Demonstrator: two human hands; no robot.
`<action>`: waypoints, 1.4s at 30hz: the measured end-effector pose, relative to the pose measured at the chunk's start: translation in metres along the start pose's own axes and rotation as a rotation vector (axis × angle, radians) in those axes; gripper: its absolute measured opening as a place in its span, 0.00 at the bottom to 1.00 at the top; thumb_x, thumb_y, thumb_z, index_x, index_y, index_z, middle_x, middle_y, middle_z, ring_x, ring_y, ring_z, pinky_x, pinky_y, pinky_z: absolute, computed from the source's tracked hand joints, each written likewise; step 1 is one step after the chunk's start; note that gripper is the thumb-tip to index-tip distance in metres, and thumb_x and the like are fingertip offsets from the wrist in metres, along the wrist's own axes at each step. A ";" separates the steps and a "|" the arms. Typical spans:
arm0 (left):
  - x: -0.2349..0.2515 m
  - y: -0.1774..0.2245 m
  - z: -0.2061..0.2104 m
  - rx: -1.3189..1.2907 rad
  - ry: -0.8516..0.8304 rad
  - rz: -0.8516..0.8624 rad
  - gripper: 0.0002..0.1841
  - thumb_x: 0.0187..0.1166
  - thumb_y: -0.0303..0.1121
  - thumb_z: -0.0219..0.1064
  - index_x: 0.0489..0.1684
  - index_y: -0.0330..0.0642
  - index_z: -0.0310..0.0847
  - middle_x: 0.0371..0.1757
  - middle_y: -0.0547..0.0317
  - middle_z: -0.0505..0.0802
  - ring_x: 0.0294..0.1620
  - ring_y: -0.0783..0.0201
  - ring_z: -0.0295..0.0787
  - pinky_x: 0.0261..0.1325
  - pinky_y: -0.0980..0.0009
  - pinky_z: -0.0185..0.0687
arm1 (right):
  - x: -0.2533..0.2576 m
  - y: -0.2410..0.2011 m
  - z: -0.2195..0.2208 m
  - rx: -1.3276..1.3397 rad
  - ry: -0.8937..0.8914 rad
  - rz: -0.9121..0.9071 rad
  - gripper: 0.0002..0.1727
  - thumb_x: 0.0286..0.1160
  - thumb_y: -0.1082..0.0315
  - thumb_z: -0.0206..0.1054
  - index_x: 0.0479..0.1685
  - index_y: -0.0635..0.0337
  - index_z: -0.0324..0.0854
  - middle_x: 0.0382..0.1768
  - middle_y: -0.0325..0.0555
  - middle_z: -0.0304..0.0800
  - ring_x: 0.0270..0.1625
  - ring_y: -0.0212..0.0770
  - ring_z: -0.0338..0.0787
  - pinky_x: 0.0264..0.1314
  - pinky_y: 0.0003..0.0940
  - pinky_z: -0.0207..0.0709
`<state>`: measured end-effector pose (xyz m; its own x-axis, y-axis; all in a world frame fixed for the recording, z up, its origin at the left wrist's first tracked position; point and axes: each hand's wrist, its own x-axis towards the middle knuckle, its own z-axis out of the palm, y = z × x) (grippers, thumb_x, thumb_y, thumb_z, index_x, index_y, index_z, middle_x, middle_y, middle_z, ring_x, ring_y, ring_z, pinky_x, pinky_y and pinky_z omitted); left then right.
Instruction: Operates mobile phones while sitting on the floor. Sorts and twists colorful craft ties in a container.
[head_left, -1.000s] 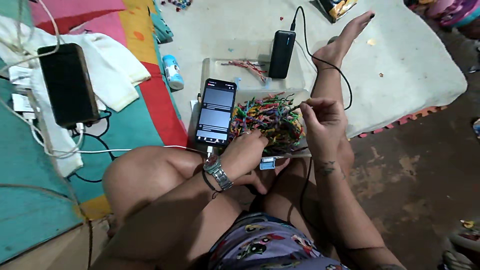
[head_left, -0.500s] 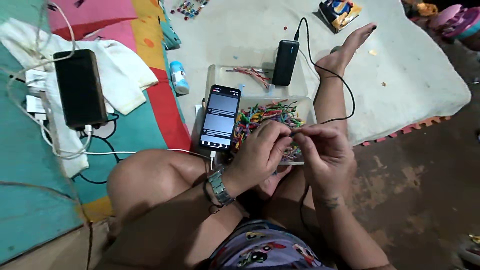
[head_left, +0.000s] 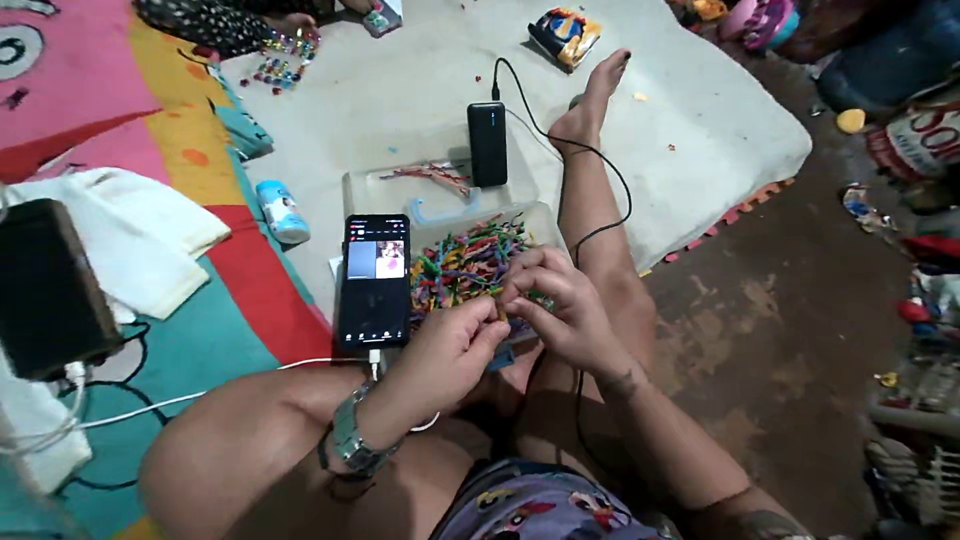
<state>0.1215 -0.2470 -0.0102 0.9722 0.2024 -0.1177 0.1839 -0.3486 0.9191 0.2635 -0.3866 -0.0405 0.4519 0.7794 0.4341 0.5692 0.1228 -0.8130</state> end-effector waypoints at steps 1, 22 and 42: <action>0.001 0.002 -0.001 0.062 0.011 -0.054 0.12 0.87 0.36 0.58 0.45 0.39 0.85 0.28 0.67 0.84 0.26 0.81 0.77 0.34 0.84 0.74 | -0.002 -0.004 0.001 -0.154 0.015 -0.060 0.06 0.76 0.66 0.67 0.37 0.52 0.90 0.48 0.38 0.89 0.62 0.38 0.83 0.68 0.42 0.73; -0.004 -0.003 0.016 -0.549 0.260 0.102 0.02 0.82 0.24 0.64 0.43 0.38 0.81 0.40 0.67 0.88 0.41 0.80 0.85 0.49 0.80 0.84 | -0.011 -0.007 0.014 0.300 0.110 0.123 0.08 0.86 0.57 0.64 0.56 0.41 0.83 0.52 0.21 0.87 0.55 0.21 0.86 0.61 0.22 0.83; -0.006 -0.009 0.006 -0.418 0.275 0.172 0.08 0.75 0.23 0.71 0.45 0.35 0.78 0.36 0.63 0.88 0.37 0.79 0.86 0.44 0.80 0.85 | -0.015 0.004 0.019 0.673 -0.215 0.412 0.05 0.65 0.65 0.81 0.34 0.46 0.90 0.34 0.22 0.92 0.37 0.18 0.89 0.44 0.17 0.85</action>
<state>0.1148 -0.2508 -0.0201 0.8989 0.4267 0.0992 -0.1028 -0.0145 0.9946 0.2454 -0.3862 -0.0577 0.3546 0.9348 0.0208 -0.1791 0.0898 -0.9797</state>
